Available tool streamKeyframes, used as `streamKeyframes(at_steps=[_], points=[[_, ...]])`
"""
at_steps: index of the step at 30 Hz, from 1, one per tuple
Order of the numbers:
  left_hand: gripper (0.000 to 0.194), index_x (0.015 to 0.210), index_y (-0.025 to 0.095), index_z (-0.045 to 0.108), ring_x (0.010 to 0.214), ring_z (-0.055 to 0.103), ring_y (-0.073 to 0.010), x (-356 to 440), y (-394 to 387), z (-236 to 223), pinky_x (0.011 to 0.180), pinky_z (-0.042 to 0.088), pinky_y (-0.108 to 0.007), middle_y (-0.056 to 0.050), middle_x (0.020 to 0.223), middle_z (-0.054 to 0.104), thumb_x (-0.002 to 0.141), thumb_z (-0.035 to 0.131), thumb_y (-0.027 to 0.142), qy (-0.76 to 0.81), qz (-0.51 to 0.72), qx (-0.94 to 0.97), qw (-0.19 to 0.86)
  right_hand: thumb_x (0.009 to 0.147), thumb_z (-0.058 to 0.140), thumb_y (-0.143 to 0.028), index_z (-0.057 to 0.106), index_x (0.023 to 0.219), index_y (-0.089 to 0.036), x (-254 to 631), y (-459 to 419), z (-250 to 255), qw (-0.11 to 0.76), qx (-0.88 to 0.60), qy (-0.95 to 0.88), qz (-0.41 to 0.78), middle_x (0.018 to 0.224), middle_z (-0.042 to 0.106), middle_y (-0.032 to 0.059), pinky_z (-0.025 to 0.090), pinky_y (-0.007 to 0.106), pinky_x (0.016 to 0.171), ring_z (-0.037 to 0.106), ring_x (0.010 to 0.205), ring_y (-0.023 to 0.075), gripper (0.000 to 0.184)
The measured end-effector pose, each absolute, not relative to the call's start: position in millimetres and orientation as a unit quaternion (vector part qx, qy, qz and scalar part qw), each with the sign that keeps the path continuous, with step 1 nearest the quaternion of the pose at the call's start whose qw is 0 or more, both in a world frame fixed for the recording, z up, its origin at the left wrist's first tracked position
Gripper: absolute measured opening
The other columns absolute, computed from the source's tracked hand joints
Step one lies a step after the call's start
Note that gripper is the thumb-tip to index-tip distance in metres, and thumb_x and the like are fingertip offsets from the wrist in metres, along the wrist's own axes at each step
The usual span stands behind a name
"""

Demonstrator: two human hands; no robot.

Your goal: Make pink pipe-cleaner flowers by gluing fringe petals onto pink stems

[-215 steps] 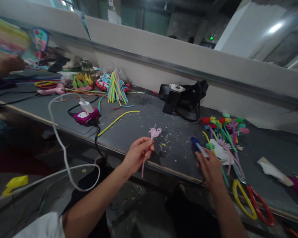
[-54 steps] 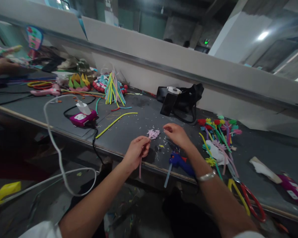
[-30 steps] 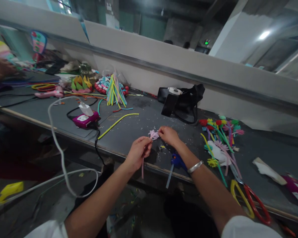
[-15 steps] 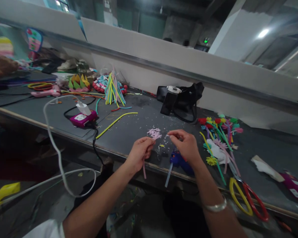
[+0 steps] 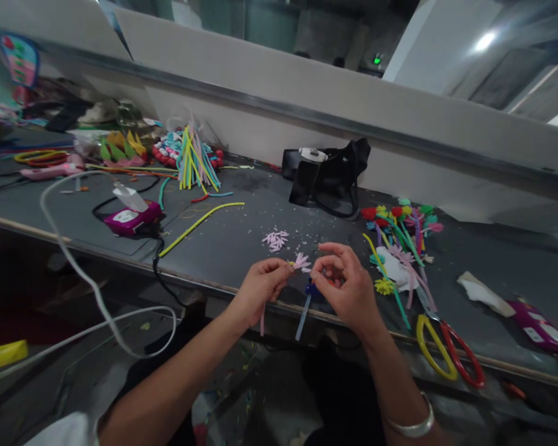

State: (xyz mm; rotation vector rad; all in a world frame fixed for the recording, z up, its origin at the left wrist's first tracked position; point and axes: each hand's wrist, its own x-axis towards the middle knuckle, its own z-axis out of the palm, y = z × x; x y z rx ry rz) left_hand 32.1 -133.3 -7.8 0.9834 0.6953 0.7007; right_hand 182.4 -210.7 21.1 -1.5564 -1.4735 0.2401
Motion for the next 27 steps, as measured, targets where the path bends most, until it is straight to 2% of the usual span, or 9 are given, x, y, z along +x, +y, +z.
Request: streamKeyframes(at_steps=[8,18,27], points=[[0.021,0.070,0.016,0.062,0.039,0.023,-0.0045,32.8,-137.5,-7.7,0.040,0.012,-0.023,0.009,0.045,0.037,0.072,0.070,0.034,0.326,0.310,0.476,0.756,0.078,0.060,-0.017,0.052,0.113,-0.020,183.7,-212.1,18.3,0.443,-0.650,-0.615,0.052,0.085,0.068,0.0002,0.044,0.024,0.060,0.054,0.062,0.0113,0.036],[0.024,0.069,0.015,0.064,0.044,0.025,-0.0051,32.7,-140.6,-4.5,0.042,0.014,-0.022,0.008,0.048,0.038,0.069,0.071,0.037,0.336,0.316,0.508,0.728,0.076,0.059,-0.016,0.050,0.115,-0.020,181.1,-212.0,17.8,0.438,-0.664,-0.603,0.068,0.077,0.065,-0.0028,0.045,0.024,0.064,0.053,0.064,0.0126,0.040],[0.019,0.067,0.015,0.065,0.046,0.029,-0.0046,31.4,-140.3,-6.1,0.046,0.018,-0.022,0.007,0.052,0.044,0.068,0.070,0.033,0.335,0.320,0.525,0.714,0.077,0.058,-0.017,0.050,0.116,-0.020,181.4,-211.7,17.2,0.423,-0.674,-0.602,0.070,0.076,0.064,-0.0034,0.045,0.025,0.065,0.052,0.063,0.0132,0.041]])
